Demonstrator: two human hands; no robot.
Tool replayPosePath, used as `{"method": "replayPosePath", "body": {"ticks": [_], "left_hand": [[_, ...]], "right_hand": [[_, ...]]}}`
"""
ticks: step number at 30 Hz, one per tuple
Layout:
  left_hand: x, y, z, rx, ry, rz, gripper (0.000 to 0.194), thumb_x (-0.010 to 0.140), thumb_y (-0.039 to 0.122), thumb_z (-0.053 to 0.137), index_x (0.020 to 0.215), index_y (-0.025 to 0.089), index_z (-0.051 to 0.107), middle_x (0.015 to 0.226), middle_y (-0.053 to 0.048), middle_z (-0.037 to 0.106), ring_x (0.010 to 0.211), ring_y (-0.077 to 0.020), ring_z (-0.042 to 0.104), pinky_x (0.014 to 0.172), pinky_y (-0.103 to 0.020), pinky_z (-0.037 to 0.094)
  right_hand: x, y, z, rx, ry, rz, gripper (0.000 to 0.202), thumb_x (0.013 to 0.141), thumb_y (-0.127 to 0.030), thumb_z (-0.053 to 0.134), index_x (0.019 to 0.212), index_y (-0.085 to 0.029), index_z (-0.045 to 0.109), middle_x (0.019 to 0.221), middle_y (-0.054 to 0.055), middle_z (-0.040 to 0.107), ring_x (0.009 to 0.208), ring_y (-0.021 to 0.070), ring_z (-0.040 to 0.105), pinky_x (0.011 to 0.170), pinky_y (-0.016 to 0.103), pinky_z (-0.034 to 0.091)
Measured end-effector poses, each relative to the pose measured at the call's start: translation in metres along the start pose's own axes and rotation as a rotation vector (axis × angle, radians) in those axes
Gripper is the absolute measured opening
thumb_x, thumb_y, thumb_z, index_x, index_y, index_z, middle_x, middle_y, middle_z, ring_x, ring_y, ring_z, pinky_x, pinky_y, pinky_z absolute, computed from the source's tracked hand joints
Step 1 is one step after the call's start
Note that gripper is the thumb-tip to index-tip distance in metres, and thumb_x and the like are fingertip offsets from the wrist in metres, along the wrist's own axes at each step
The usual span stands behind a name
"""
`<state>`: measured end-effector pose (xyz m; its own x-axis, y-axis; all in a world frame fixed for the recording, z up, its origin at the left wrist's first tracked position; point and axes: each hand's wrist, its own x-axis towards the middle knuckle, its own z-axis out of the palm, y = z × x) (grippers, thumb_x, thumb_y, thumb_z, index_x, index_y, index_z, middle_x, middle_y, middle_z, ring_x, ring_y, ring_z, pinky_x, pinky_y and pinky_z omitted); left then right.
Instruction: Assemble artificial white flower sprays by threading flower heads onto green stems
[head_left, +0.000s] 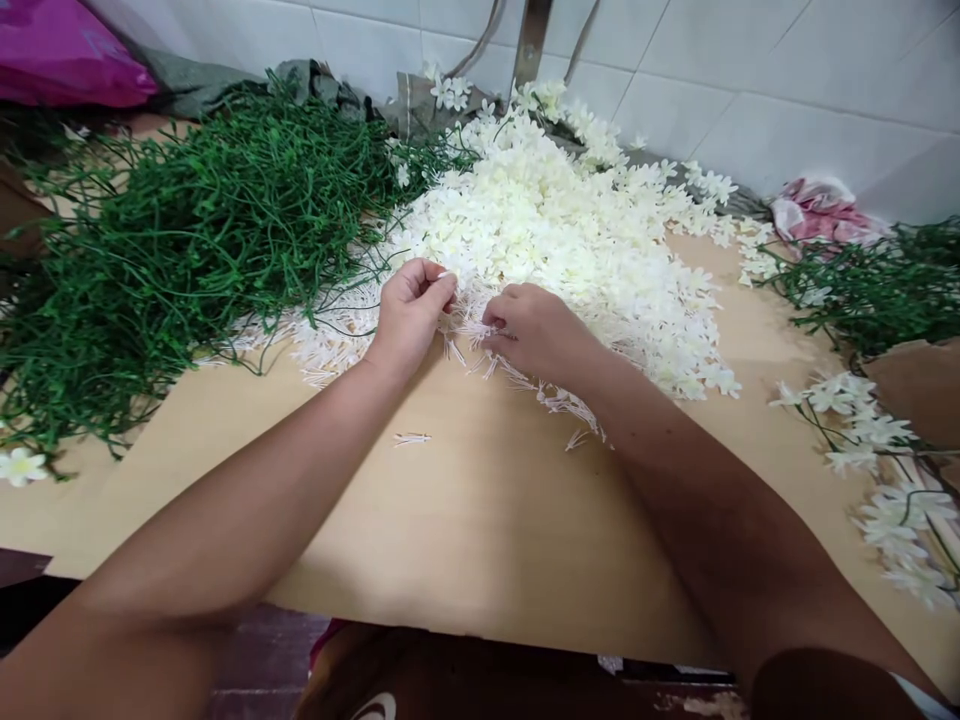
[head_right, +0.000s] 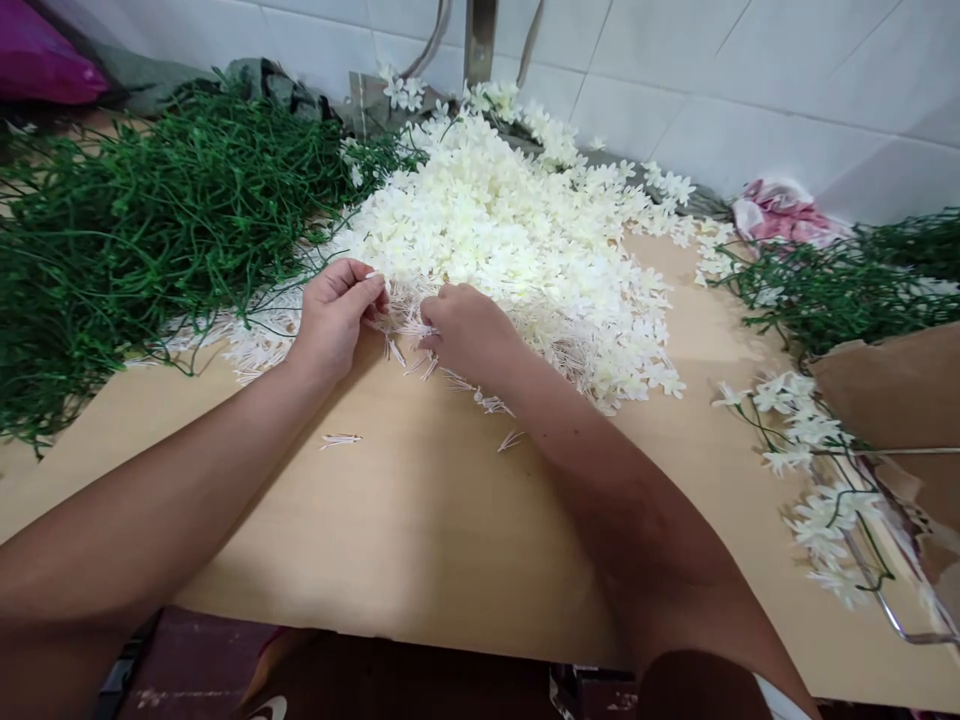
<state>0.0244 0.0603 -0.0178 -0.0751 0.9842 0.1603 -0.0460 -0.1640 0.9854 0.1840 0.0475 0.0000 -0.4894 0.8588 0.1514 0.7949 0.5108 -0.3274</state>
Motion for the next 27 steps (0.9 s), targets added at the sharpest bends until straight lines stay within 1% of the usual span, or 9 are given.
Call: {"method": "replayPosePath", "body": {"ticks": [2, 4, 7, 9, 12, 15, 19, 22, 27], "left_hand": [[0.0, -0.002, 0.0, 0.019, -0.018, -0.006, 0.018, 0.075, 0.008, 0.053, 0.062, 0.019, 0.046, 0.053, 0.006, 0.048, 0.05, -0.0062, 0.041, 0.055, -0.019, 0.037], [0.0, -0.005, 0.0, 0.037, -0.039, -0.001, 0.017, 0.075, 0.008, 0.054, 0.063, 0.018, 0.046, 0.054, 0.006, 0.047, 0.052, -0.0064, 0.042, 0.054, -0.02, 0.035], [-0.001, -0.007, -0.001, 0.074, -0.061, -0.002, 0.016, 0.075, 0.01, 0.056, 0.063, 0.018, 0.047, 0.056, 0.005, 0.047, 0.054, -0.007, 0.043, 0.055, -0.021, 0.033], [-0.001, -0.007, -0.001, 0.111, -0.079, -0.008, 0.015, 0.075, 0.012, 0.057, 0.064, 0.018, 0.048, 0.056, 0.005, 0.046, 0.054, -0.0075, 0.042, 0.055, -0.022, 0.033], [-0.002, -0.006, -0.002, 0.157, -0.115, -0.019, 0.013, 0.073, 0.014, 0.058, 0.064, 0.018, 0.049, 0.055, 0.004, 0.045, 0.054, -0.0085, 0.043, 0.055, -0.024, 0.032], [-0.004, -0.006, -0.001, 0.183, -0.14, -0.031, 0.013, 0.072, 0.014, 0.059, 0.064, 0.018, 0.05, 0.055, 0.004, 0.045, 0.053, -0.0089, 0.042, 0.053, -0.024, 0.032], [-0.005, -0.006, -0.001, 0.212, -0.157, -0.023, 0.015, 0.072, 0.014, 0.059, 0.062, 0.019, 0.049, 0.054, 0.004, 0.045, 0.052, -0.0085, 0.04, 0.051, -0.025, 0.029], [-0.005, -0.005, -0.001, 0.214, -0.157, -0.033, 0.016, 0.072, 0.013, 0.059, 0.061, 0.019, 0.049, 0.053, 0.005, 0.044, 0.051, -0.008, 0.039, 0.05, -0.024, 0.029], [-0.009, -0.001, 0.001, -0.009, -0.235, -0.029, 0.009, 0.069, 0.017, 0.065, 0.067, 0.017, 0.056, 0.062, 0.005, 0.051, 0.056, -0.0062, 0.044, 0.056, -0.022, 0.037]], "right_hand": [[0.001, -0.001, 0.003, -0.097, -0.012, -0.002, 0.008, 0.078, -0.01, 0.055, 0.076, -0.014, 0.061, 0.082, 0.009, 0.059, 0.083, 0.0207, 0.051, 0.075, 0.034, 0.039], [0.001, 0.0, 0.001, -0.06, 0.029, 0.01, 0.01, 0.077, -0.007, 0.054, 0.075, -0.015, 0.06, 0.081, 0.008, 0.058, 0.081, 0.0193, 0.05, 0.075, 0.032, 0.039], [0.001, 0.005, -0.009, 0.135, 0.136, 0.037, 0.01, 0.072, -0.008, 0.062, 0.072, -0.016, 0.057, 0.081, 0.005, 0.056, 0.075, 0.0152, 0.049, 0.071, 0.03, 0.04], [0.001, 0.009, -0.016, 0.292, 0.165, 0.089, 0.015, 0.069, -0.013, 0.068, 0.069, -0.018, 0.054, 0.076, 0.002, 0.055, 0.068, 0.0126, 0.047, 0.066, 0.029, 0.04], [0.001, 0.013, -0.022, 0.537, 0.137, 0.192, 0.021, 0.067, -0.02, 0.072, 0.067, -0.019, 0.051, 0.064, -0.001, 0.051, 0.059, 0.0104, 0.044, 0.059, 0.029, 0.038], [0.002, 0.017, -0.023, 0.719, 0.116, 0.235, 0.017, 0.07, -0.019, 0.07, 0.07, -0.019, 0.053, 0.061, -0.002, 0.05, 0.057, 0.0094, 0.044, 0.056, 0.028, 0.038], [0.004, 0.019, -0.022, 0.764, 0.122, 0.264, 0.014, 0.071, -0.017, 0.067, 0.081, -0.02, 0.058, 0.062, -0.003, 0.049, 0.056, 0.008, 0.043, 0.053, 0.026, 0.037], [0.004, 0.018, -0.022, 0.802, 0.13, 0.262, 0.014, 0.07, -0.017, 0.069, 0.077, -0.019, 0.057, 0.062, -0.003, 0.051, 0.055, 0.0079, 0.047, 0.054, 0.027, 0.041], [0.005, 0.016, -0.02, 0.94, 0.052, 0.264, 0.02, 0.067, -0.026, 0.074, 0.069, -0.019, 0.055, 0.059, -0.001, 0.056, 0.058, 0.011, 0.056, 0.06, 0.031, 0.048]]}}
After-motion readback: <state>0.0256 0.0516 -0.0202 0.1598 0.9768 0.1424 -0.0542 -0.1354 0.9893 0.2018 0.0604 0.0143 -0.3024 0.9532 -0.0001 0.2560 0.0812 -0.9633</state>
